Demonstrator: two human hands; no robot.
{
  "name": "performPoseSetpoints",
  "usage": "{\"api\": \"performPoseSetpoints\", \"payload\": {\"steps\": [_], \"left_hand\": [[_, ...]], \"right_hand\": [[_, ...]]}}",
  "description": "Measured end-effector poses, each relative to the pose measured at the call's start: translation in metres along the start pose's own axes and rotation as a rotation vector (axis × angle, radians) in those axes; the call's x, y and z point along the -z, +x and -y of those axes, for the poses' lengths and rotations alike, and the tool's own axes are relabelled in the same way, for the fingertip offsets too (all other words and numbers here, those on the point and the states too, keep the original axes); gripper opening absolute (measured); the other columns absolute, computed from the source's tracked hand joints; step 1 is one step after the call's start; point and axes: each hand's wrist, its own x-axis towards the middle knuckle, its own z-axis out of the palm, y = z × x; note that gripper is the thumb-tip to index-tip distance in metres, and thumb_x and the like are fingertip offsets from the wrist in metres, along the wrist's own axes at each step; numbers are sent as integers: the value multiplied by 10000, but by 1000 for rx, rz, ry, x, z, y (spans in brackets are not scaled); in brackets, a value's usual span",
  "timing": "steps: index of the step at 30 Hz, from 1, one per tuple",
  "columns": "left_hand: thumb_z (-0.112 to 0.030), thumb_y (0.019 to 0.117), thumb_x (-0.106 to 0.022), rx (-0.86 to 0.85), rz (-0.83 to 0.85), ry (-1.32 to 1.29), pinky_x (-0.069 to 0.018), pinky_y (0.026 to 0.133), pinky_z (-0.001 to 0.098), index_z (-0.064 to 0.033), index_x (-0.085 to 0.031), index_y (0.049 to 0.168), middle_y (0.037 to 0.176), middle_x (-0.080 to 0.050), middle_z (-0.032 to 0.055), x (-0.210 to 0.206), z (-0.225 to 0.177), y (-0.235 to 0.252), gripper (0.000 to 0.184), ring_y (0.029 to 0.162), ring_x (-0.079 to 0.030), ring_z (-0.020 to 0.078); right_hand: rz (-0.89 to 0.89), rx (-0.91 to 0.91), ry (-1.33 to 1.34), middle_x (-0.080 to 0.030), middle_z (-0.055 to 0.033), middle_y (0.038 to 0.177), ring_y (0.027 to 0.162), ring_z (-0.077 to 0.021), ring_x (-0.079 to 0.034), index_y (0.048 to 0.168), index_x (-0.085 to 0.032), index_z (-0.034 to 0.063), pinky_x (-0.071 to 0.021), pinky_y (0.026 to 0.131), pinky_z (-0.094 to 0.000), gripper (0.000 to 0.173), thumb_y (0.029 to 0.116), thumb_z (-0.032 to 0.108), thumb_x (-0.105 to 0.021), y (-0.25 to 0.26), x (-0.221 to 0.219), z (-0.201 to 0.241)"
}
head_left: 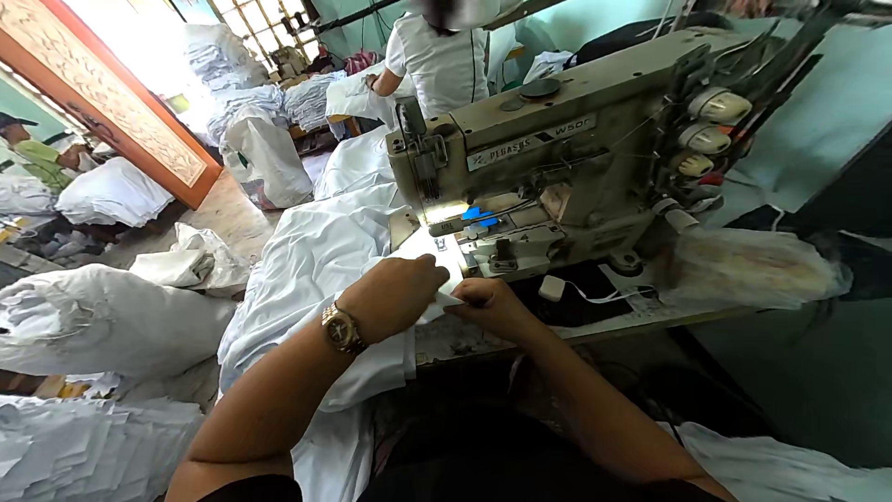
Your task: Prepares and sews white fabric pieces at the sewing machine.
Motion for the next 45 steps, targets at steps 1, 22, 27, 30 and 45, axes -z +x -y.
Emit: {"api": "performPoseSetpoints", "payload": {"steps": [1,22,27,30,45], "left_hand": [[-125,1001,-613,52,-4,35,-572,661,477,-73,-679,1118,982,-660,127,0,0,1,144,781,-685,299],[-120,979,-633,65,-28,-14,-554,651,512,-96,-671,1092,862,-670,117,2,-5,-12,122,768,-686,319],[-178,981,-664,74,-58,-86,-568,722,526,-101,-700,1119,940,-694,115,-2,1,-7,162,843,-696,312],[-225,974,-668,43,-133,-44,-563,671,484,-98,-753,962,931,-674,101,-7,6,-8,154,798,-679,276],[-474,800,-833,37,-383,-173,-303,1166,598,-182,-728,1005,1252,-685,-7,-67,30,9,372,1392,-467,282]], "right_hand": [[-1,0,-1,-721,-22,923,811,19,-624,894,-767,39,-519,735,-150,210,937,242,-736,0,0,0],[17,-4,3,-730,-26,968,844,15,-633,923,-779,44,-526,763,-154,200,931,241,-748,-2,-1,4],[13,-21,-27,-732,-30,975,841,11,-641,916,-776,44,-534,758,-159,213,932,254,-744,-3,-1,4],[-2,-37,-39,-726,-21,956,824,17,-625,907,-774,50,-518,741,-155,205,932,250,-741,-2,0,5],[-242,127,-242,-736,-86,1123,1044,-110,-697,1069,-772,58,-575,927,-268,175,991,149,-644,-17,-9,-1]]}}
